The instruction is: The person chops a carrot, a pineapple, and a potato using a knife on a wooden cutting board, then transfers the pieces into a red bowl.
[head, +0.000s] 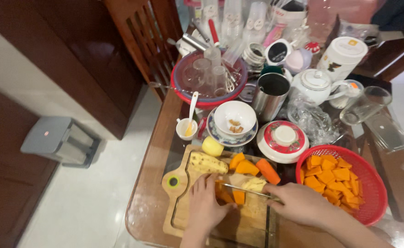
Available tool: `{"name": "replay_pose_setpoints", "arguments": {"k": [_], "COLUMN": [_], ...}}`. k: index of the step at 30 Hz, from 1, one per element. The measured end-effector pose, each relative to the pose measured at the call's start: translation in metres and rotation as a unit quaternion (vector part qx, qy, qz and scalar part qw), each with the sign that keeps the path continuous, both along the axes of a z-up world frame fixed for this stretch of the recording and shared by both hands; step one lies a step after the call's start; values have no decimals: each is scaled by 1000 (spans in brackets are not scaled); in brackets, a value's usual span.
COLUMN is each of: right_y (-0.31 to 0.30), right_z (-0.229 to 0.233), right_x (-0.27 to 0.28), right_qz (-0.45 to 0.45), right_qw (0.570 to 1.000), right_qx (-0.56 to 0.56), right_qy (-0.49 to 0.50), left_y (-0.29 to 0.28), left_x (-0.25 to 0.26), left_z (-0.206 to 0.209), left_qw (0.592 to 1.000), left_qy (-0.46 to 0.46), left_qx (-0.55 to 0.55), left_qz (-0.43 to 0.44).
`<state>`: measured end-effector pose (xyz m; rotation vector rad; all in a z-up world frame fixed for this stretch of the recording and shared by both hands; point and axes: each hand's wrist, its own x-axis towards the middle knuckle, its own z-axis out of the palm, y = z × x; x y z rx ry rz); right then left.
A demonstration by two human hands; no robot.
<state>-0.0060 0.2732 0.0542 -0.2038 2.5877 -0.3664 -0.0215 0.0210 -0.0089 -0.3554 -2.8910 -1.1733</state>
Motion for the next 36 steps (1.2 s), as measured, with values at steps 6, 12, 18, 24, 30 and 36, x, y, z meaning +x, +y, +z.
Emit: {"name": "replay_pose_setpoints", "arguments": {"k": [6, 12, 18, 24, 30, 36], "right_y": [39, 41, 36, 48, 70, 98], "right_z": [0, -11, -16, -6, -8, -30], "right_x": [5, 4, -3, 1, 11, 15], "right_qz": [-80, -138, -125, -159, -236, -257], "right_qw": [994, 988, 988, 983, 961, 939], "right_qx": [-73, -71, -86, -88, -145, -224], "right_qy": [2, -3, 14, -2, 6, 45], "left_y": [12, 17, 22, 24, 26, 53], "left_x": [9, 2, -13, -23, -28, -38], "left_z": [-10, -42, -56, -67, -69, -4], "left_qw": [998, 987, 986, 989, 998, 990], "left_qy": [53, 108, 121, 103, -20, 61], "left_qx": [-16, -48, -68, -20, -47, 126], "left_qz": [13, -112, -95, -102, -31, -27]}}
